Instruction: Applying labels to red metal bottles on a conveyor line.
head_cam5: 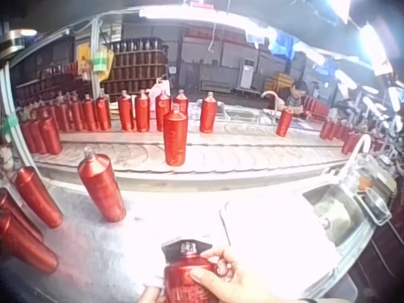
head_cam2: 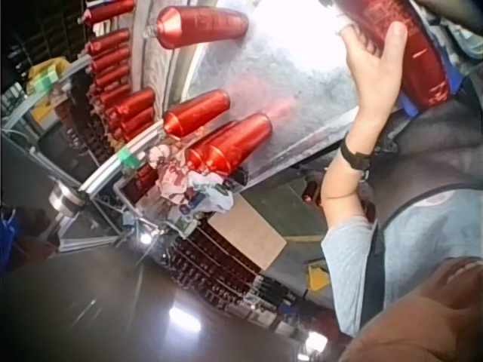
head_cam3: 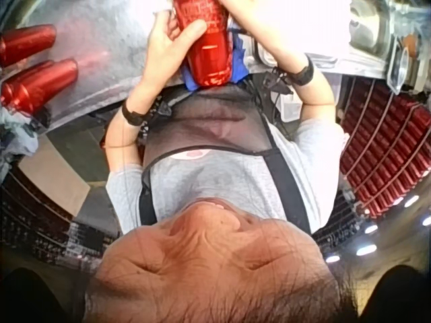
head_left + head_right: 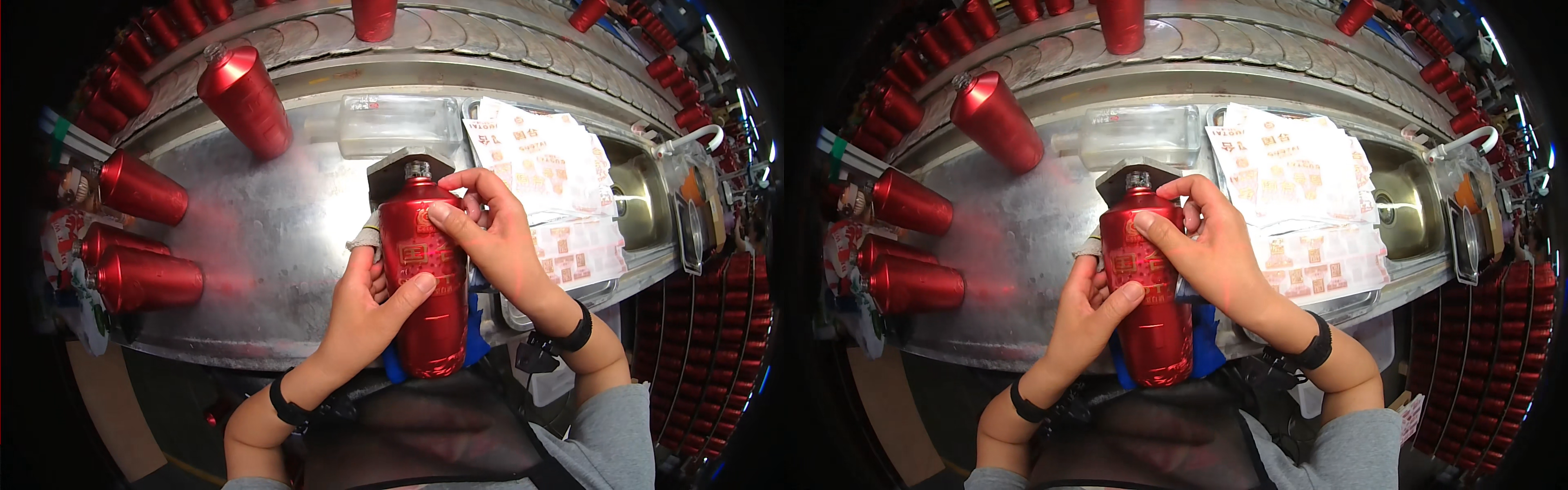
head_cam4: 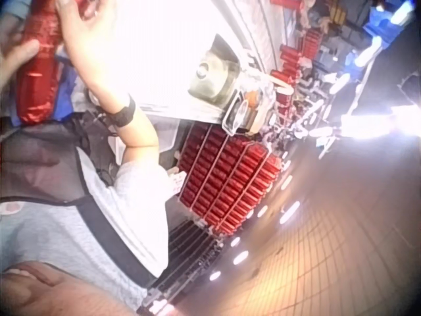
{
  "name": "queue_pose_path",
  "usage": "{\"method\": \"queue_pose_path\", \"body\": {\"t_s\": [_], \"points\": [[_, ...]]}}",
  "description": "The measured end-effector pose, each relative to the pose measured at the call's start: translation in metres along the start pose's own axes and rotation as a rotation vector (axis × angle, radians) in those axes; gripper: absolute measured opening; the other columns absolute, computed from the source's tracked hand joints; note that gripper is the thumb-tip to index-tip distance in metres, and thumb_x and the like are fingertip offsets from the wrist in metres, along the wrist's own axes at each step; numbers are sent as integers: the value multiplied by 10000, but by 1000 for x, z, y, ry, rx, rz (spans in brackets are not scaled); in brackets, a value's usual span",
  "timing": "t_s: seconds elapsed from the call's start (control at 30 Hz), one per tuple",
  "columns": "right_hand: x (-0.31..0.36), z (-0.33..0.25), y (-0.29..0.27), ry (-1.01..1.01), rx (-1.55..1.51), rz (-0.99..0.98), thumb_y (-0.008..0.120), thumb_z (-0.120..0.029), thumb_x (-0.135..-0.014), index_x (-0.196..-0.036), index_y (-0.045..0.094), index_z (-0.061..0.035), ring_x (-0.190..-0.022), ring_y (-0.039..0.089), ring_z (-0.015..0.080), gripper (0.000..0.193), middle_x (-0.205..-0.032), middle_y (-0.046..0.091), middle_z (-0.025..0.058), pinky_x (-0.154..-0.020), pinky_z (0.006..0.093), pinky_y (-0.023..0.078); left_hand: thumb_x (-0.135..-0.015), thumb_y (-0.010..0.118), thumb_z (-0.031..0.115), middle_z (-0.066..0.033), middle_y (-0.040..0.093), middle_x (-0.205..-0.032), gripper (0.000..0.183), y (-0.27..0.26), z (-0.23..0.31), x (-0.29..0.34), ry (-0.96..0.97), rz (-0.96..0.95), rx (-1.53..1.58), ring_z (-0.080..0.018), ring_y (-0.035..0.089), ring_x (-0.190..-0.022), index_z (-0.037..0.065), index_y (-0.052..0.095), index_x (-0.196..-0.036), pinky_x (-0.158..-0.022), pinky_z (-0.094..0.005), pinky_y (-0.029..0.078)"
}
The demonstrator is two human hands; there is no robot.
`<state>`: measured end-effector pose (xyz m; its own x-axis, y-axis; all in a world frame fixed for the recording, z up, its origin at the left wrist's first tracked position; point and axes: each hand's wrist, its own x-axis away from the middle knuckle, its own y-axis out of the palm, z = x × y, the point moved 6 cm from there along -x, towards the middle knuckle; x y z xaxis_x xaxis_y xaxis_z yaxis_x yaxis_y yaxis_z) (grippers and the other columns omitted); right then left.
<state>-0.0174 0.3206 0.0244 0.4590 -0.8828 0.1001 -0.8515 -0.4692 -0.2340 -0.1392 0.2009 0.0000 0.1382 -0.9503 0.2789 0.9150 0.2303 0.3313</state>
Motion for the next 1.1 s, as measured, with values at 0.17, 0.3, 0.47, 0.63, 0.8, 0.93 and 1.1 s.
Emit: {"method": "queue_pose_path", "body": {"t_s": [0.17, 0.3, 0.47, 0.63, 0.8, 0.93, 1.1], "points": [[16, 0, -5, 81, -169, -57, 777, -253, -848, -1210, 557, -41, -675, 385, 11, 474, -784, 444, -40, -603, 166, 368, -886, 737, 206, -171, 555, -1277, 692, -2, 2, 2, -18, -16, 45, -198, 585, -1164, -3, 319, -1396, -983, -333, 482], [48, 24, -6, 122, -215, -108, 793, -223, -832, -1382, 425, -63, -659, 397, -7, 681, -853, 437, -30, -589, 145, 358, -880, 743, 205, -177, 550, -1280, 715, 2, -3, 2, -29, -19, -3, -206, 582, -1170, 5, 306, -1409, -987, -338, 477], [51, 21, -2, 157, -235, -186, 825, -203, -796, -1440, 358, -75, -660, 390, -3, 806, -894, 432, -27, -599, 148, 353, -870, 750, 204, -179, 547, -1278, 751, -2, -4, 2, -40, -37, -45, -217, 576, -1175, 11, 286, -1428, -1003, -350, 462], [48, 24, -4, 128, -249, -155, 796, -185, -822, -1428, 371, -64, -657, 403, -3, 750, -892, 442, -27, -589, 146, 357, -876, 742, 201, -179, 546, -1277, 737, 1, -2, 1, -35, -33, -30, -217, 569, -1182, 10, 287, -1425, -1012, -352, 453], [25, 2, -7, 139, -245, -87, 770, -177, -843, -1344, 444, -46, -663, 417, -3, 612, -877, 450, -26, -581, 154, 376, -890, 725, 191, -178, 541, -1283, 705, 0, -1, 6, -27, -17, -12, -213, 565, -1184, 12, 293, -1418, -1019, -348, 445], [11, -8, 0, 121, -135, -112, 763, -130, -817, -1247, 536, -47, -697, 462, 2, 494, -885, 427, -43, -616, 153, 396, -903, 713, 190, -177, 538, -1288, 644, 1, -2, 5, -39, -19, -1, -214, 560, -1199, 1, 322, -1378, -1042, -350, 428], [7, 0, 3, 33, -36, -48, 796, -183, -787, -1173, 563, -30, -727, 470, 42, 476, -850, 458, -19, -639, 205, 440, -910, 707, 205, -179, 537, -1289, 626, 1, -4, 6, 0, -20, -7, -225, 549, -1222, -16, 331, -1358, -1048, -357, 428]]}}
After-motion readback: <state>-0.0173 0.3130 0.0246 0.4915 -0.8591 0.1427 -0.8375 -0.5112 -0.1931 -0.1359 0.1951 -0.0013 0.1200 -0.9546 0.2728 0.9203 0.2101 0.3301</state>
